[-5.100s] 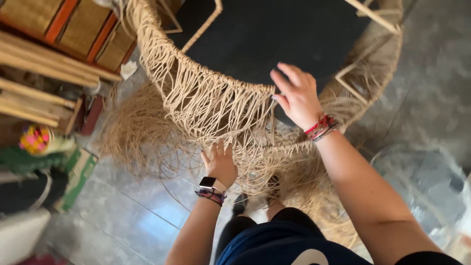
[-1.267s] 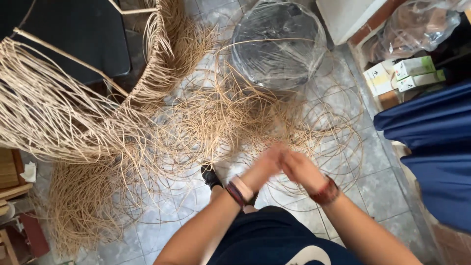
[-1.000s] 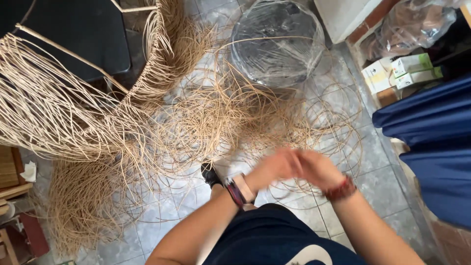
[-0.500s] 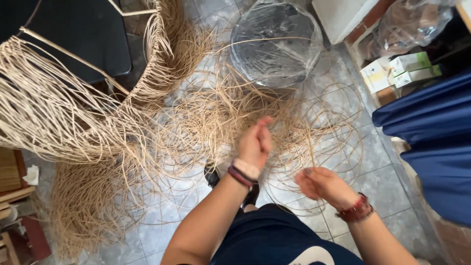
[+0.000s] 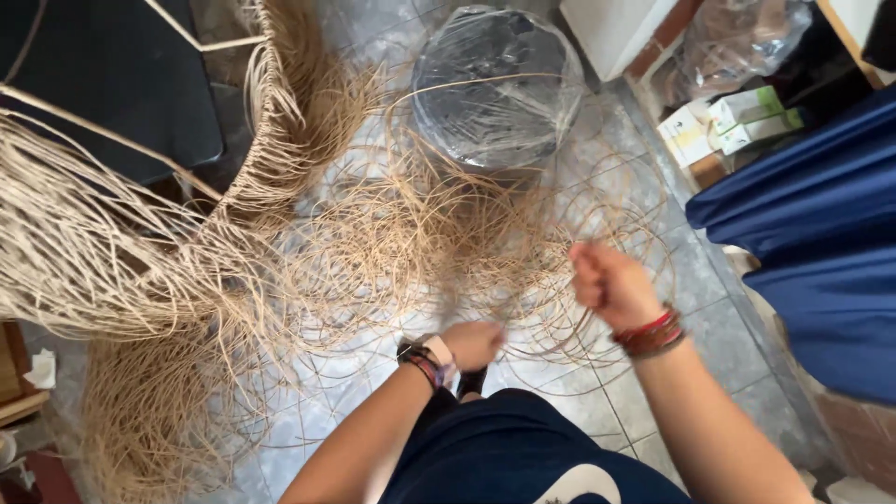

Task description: Weaving and tying natural fiber strands onto a metal frame to assemble a decorative lampshade

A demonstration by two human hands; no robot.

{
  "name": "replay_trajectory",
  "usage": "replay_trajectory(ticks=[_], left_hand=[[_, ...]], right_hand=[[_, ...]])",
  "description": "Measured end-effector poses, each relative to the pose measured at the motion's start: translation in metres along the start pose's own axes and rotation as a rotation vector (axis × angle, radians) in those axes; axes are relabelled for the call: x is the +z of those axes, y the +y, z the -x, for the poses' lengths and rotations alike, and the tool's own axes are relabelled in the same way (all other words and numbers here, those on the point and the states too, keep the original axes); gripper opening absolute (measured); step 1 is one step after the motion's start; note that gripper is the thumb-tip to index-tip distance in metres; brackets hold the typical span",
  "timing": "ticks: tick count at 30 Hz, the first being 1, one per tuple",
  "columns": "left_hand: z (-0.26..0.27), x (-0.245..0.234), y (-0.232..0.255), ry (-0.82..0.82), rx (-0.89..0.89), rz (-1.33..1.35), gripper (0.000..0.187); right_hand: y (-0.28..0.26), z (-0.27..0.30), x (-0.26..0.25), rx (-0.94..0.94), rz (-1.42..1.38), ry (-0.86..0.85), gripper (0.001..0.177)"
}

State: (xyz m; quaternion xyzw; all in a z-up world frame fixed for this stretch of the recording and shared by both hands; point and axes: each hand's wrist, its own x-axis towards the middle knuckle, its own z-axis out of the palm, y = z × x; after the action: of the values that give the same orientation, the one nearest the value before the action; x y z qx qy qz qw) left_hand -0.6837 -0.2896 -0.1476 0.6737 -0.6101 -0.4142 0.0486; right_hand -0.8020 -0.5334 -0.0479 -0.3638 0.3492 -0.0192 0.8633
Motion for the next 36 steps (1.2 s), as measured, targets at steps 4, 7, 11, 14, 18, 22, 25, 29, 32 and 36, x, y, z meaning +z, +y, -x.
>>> replay_trajectory(ticks=[4, 7, 11, 14, 18, 22, 25, 29, 32, 36], left_hand=[[0.032, -0.123, 0.071, 0.49, 0.326, 1.409, 0.042], [0.001, -0.137, 0.066, 0.689, 0.272, 2.066, 0.024], [0.04, -0.142, 0.106, 0.866, 0.153, 1.574, 0.026], [0.019, -0.048, 0.076, 0.607, -0.017, 0.946, 0.025], [-0.004, 0.018, 0.037, 0.306, 0.094, 1.134, 0.022], [0.041, -0.092, 0.048, 0.539, 0.399, 1.392, 0.039], [0.047, -0.155, 0.05, 0.753, 0.334, 1.95, 0.035], [0.052, -0.201, 0.038, 1.013, 0.361, 2.325, 0.036], [0.063, -0.216, 0.032, 1.172, 0.462, 2.268, 0.034], [0.062, -0.203, 0.062, 1.318, 0.376, 1.933, 0.033]], right_hand=[[0.053, 0.019, 0.017, -0.101, 0.311, 0.098, 0.03], [0.07, 0.035, 0.032, -0.142, 0.399, 0.125, 0.034], [0.037, 0.038, 0.055, -0.18, 0.19, 0.024, 0.044], [-0.017, 0.03, 0.103, -0.178, 0.266, -0.059, 0.041], [-0.001, -0.013, 0.093, -0.229, 0.4, -0.062, 0.035], [0.023, 0.008, 0.076, -0.311, 0.655, -0.116, 0.033], [0.046, 0.036, 0.061, -0.243, 0.756, -0.154, 0.036], [0.052, 0.066, 0.058, -0.16, 0.819, -0.197, 0.037], [0.045, 0.065, 0.062, -0.174, 0.908, -0.259, 0.038], [0.041, 0.062, 0.078, -0.181, 0.872, -0.306, 0.033]])
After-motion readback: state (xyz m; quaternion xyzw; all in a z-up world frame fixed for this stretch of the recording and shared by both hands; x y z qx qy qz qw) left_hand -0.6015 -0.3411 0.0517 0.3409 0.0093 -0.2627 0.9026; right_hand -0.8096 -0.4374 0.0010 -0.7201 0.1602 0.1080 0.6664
